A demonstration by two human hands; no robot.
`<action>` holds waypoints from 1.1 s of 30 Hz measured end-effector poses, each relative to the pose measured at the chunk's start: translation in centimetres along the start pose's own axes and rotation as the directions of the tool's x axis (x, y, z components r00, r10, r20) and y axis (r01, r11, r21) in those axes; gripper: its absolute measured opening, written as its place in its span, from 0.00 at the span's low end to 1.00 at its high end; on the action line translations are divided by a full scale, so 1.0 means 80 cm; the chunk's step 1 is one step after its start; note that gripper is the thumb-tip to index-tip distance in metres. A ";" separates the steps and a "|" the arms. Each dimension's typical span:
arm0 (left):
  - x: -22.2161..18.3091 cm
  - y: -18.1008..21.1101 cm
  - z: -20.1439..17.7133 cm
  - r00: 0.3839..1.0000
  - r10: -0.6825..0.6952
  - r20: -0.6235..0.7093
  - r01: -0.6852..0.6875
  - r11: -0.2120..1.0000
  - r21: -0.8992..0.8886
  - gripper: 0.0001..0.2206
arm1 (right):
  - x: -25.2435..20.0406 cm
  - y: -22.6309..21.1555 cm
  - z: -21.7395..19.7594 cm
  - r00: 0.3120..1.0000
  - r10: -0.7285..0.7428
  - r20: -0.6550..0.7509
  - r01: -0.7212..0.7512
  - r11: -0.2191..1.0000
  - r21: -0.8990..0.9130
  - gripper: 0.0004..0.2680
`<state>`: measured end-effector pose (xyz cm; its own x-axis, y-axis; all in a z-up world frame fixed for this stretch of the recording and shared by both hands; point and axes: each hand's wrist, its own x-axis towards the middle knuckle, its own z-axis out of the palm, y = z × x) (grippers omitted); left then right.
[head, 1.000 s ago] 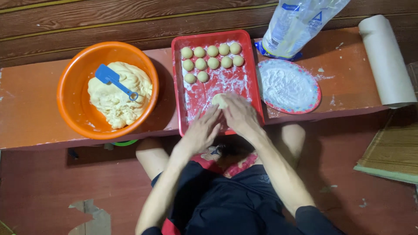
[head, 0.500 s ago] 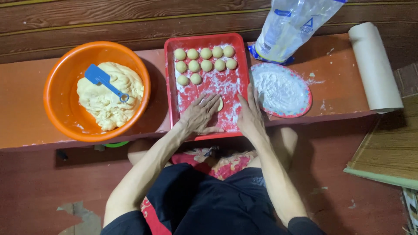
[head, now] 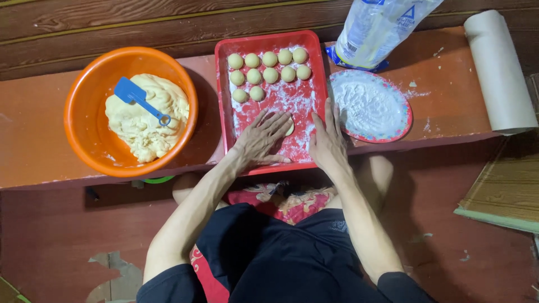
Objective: Scraping dough from a bowl, rolling it into small balls, and flattening them by hand on a tray.
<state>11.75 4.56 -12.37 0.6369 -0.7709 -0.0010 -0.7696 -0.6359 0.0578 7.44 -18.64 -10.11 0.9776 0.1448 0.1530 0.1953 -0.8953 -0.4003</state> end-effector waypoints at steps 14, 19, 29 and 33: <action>0.002 0.000 -0.016 1.000 -0.024 -0.014 0.020 0.973 -0.231 0.53 | 0.006 -0.004 -0.014 0.962 -0.027 0.272 0.098 0.963 -0.251 0.30; -0.008 -0.009 -0.045 0.992 -0.122 -0.043 0.096 0.920 -0.381 0.48 | 0.004 -0.004 -0.023 0.958 -0.040 0.285 0.098 0.976 -0.194 0.28; -0.079 -0.015 -0.050 0.858 -0.508 -0.072 0.461 0.824 -0.328 0.40 | 0.022 -0.003 0.070 0.892 -0.234 0.388 0.318 0.934 -0.166 0.25; -0.078 -0.023 -0.033 0.860 -0.491 -0.138 0.439 0.850 -0.290 0.40 | 0.036 -0.035 0.037 0.881 -0.216 0.422 0.302 0.941 -0.150 0.25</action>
<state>9.30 10.62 -9.82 0.9320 -0.3458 0.1086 -0.3617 -0.8687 0.3385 9.93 -14.50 -11.20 0.8521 0.4983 -0.1600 0.4676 -0.8622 -0.1947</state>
